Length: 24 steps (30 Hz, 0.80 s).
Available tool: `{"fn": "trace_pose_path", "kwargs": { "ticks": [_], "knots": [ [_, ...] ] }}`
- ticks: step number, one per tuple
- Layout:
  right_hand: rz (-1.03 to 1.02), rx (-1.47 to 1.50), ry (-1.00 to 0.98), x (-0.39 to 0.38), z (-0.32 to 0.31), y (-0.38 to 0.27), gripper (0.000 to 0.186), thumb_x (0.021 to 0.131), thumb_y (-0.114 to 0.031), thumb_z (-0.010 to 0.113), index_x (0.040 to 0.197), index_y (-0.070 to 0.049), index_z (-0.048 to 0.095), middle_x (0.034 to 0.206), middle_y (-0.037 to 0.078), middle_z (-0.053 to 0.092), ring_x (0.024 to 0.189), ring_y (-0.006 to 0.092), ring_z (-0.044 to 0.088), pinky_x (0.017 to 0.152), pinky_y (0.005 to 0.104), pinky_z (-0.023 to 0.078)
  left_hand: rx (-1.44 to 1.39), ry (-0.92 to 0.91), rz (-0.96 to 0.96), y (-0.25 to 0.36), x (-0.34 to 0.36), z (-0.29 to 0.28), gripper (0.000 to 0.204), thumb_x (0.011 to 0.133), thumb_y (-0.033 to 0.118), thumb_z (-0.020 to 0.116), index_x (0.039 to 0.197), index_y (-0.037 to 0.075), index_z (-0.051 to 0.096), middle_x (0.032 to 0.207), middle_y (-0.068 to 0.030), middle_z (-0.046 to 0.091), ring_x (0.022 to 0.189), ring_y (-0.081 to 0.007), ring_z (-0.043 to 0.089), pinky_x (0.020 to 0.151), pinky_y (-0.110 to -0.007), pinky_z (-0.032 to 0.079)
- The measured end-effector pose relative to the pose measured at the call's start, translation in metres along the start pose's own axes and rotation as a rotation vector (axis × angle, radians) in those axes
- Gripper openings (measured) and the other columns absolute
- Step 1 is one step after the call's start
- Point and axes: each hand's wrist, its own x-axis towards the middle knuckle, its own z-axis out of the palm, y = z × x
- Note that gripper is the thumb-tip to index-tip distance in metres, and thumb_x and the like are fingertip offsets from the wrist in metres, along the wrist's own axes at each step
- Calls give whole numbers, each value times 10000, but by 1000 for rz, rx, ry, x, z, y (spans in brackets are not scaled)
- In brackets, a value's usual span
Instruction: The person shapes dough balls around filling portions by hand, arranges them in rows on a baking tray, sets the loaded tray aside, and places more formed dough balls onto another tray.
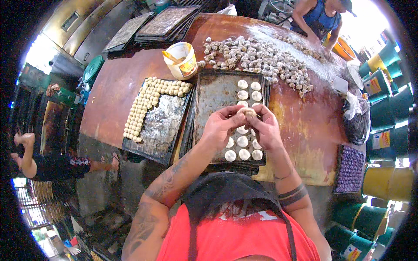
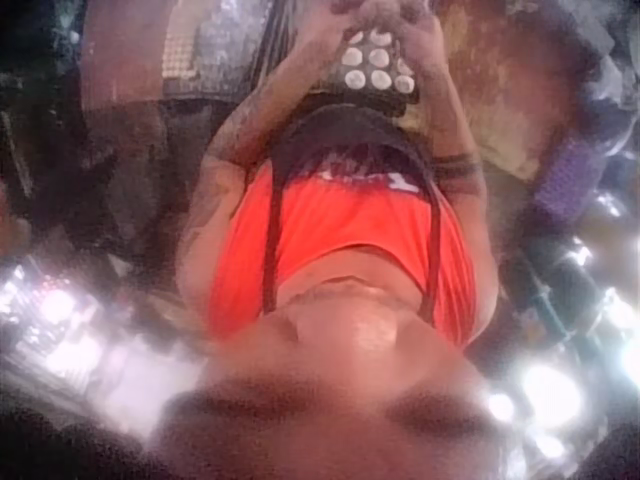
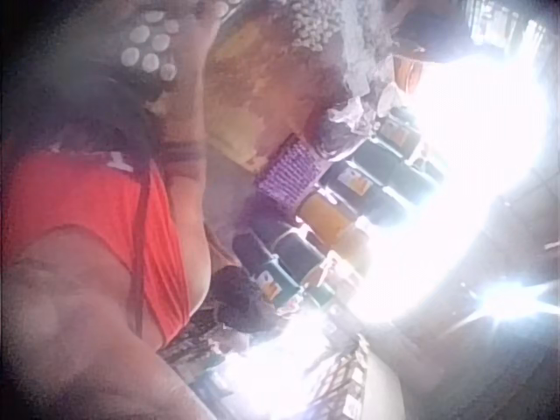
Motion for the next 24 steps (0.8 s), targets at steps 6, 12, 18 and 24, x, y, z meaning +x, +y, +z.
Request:
{"fn": "trace_pose_path", "kwargs": {
  "ticks": [6,12,18,24],
  "knots": [
    [-132,157,291,1,37,-13,258,945,-125,739,1167,-14,670,1069,54,667,994,140,640,880,316,533,528,102,309,2,-3,8,176,975,49,701,1135,-22,706,1150,-90,691,995,-197,704,883,-306,592],
    [-521,-664,399,-2,38,-25,239,911,-99,743,1150,-104,758,1211,130,683,1149,363,649,981,413,529,-139,134,29,9,5,9,347,982,89,720,1293,-17,607,1158,-104,685,1027,-181,696,895,-316,592],
    [-599,-815,75,6,31,-40,316,783,-109,860,1062,-97,714,1345,108,694,1421,379,512,1138,497,444,37,-45,-151,28,-3,-3,401,901,42,782,1264,-24,626,1118,-109,713,966,-209,720,824,-343,602],
    [-701,-704,-123,16,21,-22,289,742,-9,832,914,-67,607,1077,89,742,1060,317,694,915,438,547,-236,-247,-324,-5,-2,-10,440,882,134,826,1254,4,629,1172,-82,691,1105,-197,669,998,-385,527]
  ]
}}
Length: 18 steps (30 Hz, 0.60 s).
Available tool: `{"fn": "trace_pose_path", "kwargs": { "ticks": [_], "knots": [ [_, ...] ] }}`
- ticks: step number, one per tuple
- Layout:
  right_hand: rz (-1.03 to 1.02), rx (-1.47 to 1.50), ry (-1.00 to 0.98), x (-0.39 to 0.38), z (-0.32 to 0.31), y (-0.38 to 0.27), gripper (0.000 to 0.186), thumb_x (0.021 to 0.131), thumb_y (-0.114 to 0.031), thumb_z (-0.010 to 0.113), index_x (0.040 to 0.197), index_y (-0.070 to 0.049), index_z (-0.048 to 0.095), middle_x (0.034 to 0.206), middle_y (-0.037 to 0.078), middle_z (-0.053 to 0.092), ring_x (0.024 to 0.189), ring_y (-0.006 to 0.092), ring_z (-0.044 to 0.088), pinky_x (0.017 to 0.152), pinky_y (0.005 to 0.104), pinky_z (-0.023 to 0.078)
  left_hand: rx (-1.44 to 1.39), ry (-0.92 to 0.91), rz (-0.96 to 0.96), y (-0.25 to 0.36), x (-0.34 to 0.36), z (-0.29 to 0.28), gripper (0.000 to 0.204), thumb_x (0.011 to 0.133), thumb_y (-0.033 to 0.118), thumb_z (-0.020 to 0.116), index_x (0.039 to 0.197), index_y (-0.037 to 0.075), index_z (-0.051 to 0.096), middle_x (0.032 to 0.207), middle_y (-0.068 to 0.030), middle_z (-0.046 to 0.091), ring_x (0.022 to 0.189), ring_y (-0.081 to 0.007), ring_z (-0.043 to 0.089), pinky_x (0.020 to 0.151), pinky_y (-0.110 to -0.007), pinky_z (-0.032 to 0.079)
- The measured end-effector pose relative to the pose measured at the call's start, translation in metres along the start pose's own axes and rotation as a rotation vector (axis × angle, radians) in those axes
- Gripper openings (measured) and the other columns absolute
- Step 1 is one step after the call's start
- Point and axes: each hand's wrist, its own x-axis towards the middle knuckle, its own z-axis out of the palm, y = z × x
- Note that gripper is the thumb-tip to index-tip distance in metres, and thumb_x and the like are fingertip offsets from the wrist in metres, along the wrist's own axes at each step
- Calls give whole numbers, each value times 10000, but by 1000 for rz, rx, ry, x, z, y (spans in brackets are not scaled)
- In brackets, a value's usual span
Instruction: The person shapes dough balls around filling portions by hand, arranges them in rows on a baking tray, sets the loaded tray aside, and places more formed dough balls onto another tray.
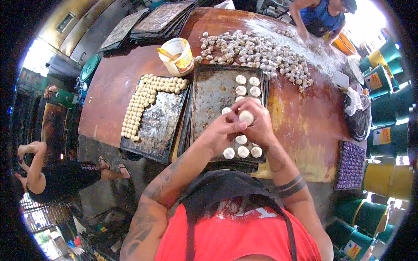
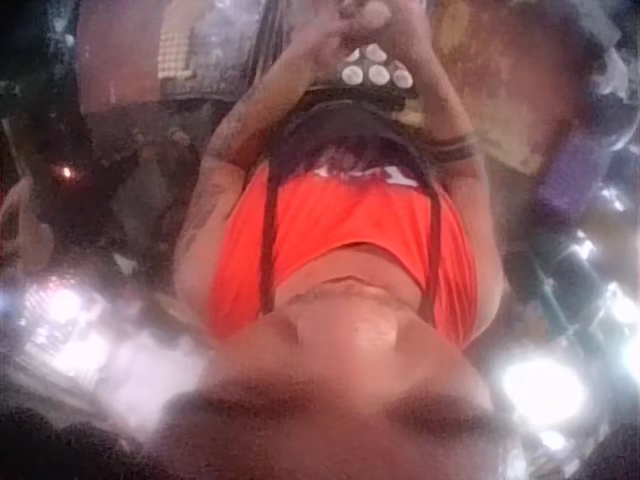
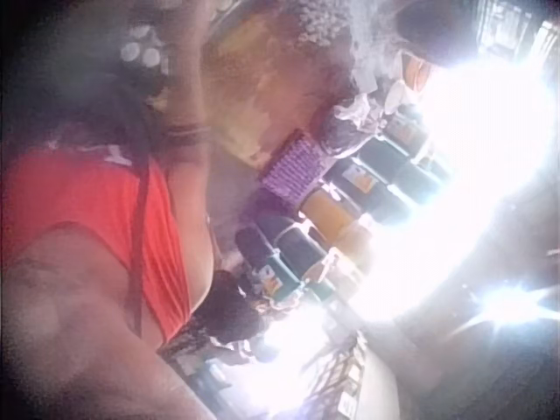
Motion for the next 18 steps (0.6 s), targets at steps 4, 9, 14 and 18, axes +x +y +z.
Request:
{"fn": "trace_pose_path", "kwargs": {
  "ticks": [4,9,14,18],
  "knots": [
    [450,73,153,-36,41,12,388,828,-21,812,1165,-65,624,1212,112,674,1113,202,652,907,351,547,92,210,11,-11,-1,-9,426,907,77,796,1282,-10,613,1190,-85,689,1066,-192,689,942,-364,564],
    [895,396,111,-37,63,40,486,851,-206,837,1256,-7,655,1180,186,702,1118,288,685,945,397,552,606,488,199,-29,-8,-57,507,974,-8,663,1453,-55,505,1407,-167,617,1248,-222,628,1088,-344,485],
    [846,-85,96,4,68,110,379,855,-136,670,1217,-29,696,956,180,754,946,374,709,861,456,561,955,559,436,-22,-5,-92,647,945,44,668,1543,-21,432,1542,-204,498,1446,-296,471,1218,-396,341],
    [554,-516,-140,4,75,165,443,872,-157,663,1304,-59,648,1099,189,724,1033,414,658,912,510,528,1016,680,329,-2,-13,-97,586,923,61,696,1477,23,510,1468,-170,528,1338,-284,549,1089,-395,465]
  ]
}}
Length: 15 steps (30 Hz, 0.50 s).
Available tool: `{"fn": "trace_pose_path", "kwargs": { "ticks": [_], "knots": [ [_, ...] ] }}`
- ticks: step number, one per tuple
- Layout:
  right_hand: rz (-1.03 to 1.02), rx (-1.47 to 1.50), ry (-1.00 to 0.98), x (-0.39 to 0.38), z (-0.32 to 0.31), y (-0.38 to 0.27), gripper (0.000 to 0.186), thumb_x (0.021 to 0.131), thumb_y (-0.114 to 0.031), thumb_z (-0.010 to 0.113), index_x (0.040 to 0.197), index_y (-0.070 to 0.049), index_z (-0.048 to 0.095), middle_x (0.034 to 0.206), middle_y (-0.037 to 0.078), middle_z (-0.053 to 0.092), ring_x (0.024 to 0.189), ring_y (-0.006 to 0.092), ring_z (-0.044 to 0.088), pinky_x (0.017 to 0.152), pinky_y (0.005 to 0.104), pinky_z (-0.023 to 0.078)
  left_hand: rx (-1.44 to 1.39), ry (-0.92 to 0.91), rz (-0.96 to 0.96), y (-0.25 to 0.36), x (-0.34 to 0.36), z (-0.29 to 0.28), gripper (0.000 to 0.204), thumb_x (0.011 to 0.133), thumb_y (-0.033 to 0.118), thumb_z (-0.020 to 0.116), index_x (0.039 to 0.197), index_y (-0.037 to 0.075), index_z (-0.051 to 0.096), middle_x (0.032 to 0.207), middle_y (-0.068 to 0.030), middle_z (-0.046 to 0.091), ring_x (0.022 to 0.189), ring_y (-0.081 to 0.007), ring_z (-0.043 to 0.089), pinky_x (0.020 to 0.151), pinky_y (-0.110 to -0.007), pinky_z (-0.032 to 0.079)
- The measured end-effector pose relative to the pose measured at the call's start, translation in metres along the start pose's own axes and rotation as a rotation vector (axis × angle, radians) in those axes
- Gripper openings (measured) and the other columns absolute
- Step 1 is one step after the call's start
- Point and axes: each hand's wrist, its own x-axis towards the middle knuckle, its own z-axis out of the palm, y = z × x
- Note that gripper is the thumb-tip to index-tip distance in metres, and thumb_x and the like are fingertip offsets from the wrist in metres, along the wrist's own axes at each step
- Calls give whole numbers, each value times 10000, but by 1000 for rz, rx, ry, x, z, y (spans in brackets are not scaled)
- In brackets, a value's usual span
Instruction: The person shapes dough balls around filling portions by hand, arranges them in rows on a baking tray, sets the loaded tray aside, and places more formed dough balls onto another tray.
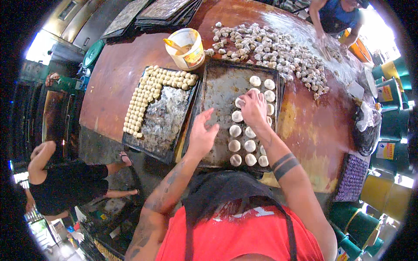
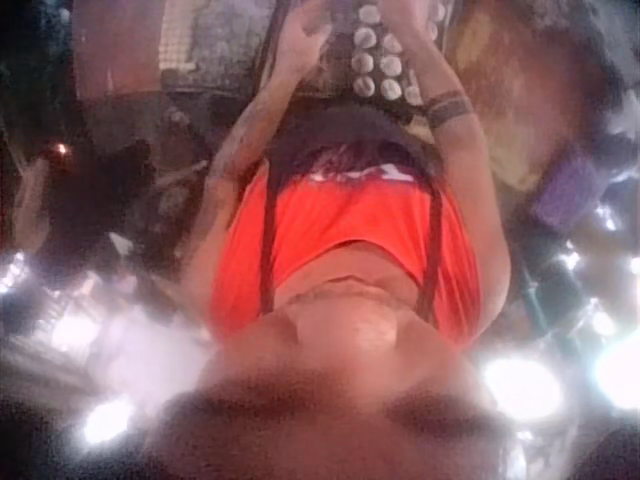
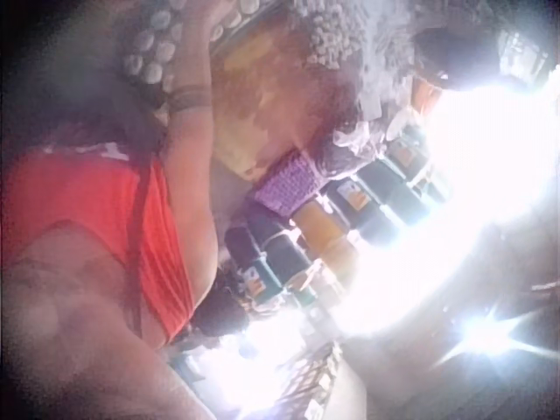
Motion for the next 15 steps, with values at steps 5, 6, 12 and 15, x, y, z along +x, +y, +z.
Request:
{"fn": "trace_pose_path", "kwargs": {
  "ticks": [5,6,12,15],
  "knots": [
    [-213,-21,52,-41,3,-31,532,905,-253,727,1350,13,610,1467,176,525,1356,414,477,1146,523,386,-140,-23,-165,-1,-4,-18,306,985,44,660,1286,5,619,1186,-54,686,1069,-134,636,946,-291,506],
    [-266,-35,66,-34,0,-30,533,905,-256,730,1345,20,610,1466,180,535,1362,416,481,1154,526,381,-140,-25,-166,1,-2,-17,306,985,44,660,1286,5,619,1186,-54,686,1069,-134,636,946,-291,506],
    [-195,104,241,81,-58,29,307,891,-291,712,1113,-80,715,1120,185,703,1064,413,643,950,522,516,-86,-186,-294,17,-5,-21,272,995,47,651,1263,4,634,1141,-51,695,1047,-124,640,953,-287,508],
    [-217,37,-108,167,-60,56,334,937,-295,646,1173,-74,729,1157,170,723,1147,393,635,1012,501,503,-40,-158,-336,15,-10,-25,306,996,51,650,1294,-9,610,1172,-62,694,1097,-135,642,972,-297,509]
  ]
}}
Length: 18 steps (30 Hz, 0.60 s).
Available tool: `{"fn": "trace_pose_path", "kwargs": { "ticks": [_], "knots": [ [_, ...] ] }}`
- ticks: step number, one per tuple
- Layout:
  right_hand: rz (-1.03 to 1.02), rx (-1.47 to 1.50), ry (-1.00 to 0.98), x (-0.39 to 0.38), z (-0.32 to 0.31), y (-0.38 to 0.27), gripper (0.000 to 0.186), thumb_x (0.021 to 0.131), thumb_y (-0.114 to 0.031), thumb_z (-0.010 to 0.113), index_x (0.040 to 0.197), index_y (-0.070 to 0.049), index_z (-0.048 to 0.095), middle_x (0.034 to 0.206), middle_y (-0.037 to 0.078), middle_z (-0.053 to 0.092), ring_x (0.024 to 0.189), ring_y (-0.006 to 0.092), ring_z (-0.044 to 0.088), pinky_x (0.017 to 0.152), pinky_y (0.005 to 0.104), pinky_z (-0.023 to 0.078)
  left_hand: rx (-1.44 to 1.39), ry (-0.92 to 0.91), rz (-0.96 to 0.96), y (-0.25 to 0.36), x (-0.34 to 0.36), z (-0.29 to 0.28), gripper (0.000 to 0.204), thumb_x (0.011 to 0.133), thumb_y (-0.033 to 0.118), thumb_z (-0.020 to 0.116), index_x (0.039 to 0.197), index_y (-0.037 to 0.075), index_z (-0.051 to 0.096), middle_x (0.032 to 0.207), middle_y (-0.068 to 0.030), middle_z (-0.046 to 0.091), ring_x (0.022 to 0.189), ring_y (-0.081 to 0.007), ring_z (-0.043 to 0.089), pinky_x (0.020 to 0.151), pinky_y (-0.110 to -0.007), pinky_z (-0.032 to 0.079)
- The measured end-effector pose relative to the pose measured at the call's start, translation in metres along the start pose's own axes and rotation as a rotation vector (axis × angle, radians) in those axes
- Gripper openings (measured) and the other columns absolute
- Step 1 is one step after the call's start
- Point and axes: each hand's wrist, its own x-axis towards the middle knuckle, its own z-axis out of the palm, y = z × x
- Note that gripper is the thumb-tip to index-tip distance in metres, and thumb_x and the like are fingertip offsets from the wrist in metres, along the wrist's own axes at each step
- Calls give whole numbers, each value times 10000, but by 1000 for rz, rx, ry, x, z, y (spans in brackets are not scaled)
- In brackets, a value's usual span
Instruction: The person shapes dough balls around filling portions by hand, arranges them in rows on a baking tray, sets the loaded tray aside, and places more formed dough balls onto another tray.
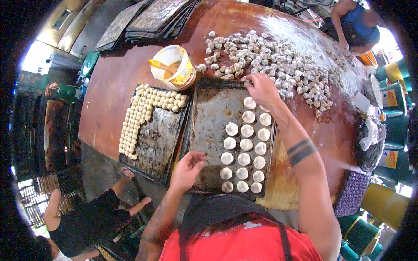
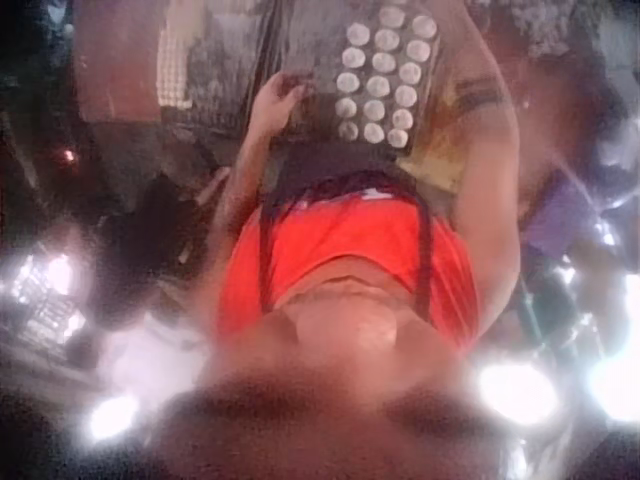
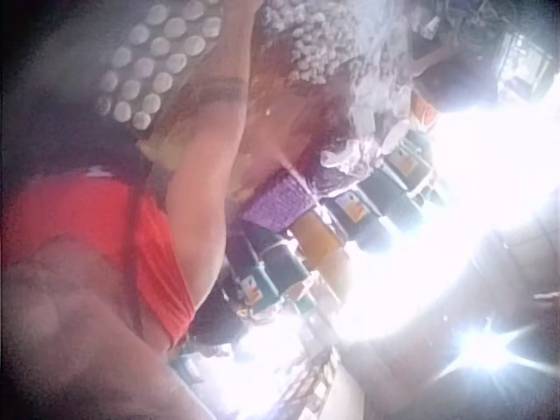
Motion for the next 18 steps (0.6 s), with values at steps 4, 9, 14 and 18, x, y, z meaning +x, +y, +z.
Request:
{"fn": "trace_pose_path", "kwargs": {
  "ticks": [4,9,14,18],
  "knots": [
    [-331,-46,-193,59,44,44,353,988,-344,590,1206,-104,729,1175,120,721,1153,355,639,995,495,511,-38,39,19,-6,6,11,351,991,56,655,1332,4,595,1179,-74,701,1090,-148,651,967,-306,513],
    [-704,-396,-296,59,32,111,350,1044,-284,482,1272,-139,704,1183,62,711,1207,278,600,967,472,523,93,70,36,-11,2,-1,384,982,69,666,1354,24,586,1150,-82,707,1048,-162,664,946,-315,525],
    [-572,-493,-316,-3,-33,189,337,994,-287,561,1277,-165,698,1199,75,695,1225,302,590,973,463,530,73,86,67,-15,13,-2,400,979,64,675,1365,30,577,1140,-83,706,1032,-161,658,922,-323,532],
    [-50,-551,-337,-88,-53,207,366,916,-358,666,1218,-157,720,1169,138,679,1175,339,625,987,466,536,99,23,77,-6,28,4,408,976,59,683,1369,32,575,1139,-83,707,1020,-156,651,909,-320,532]
  ]
}}
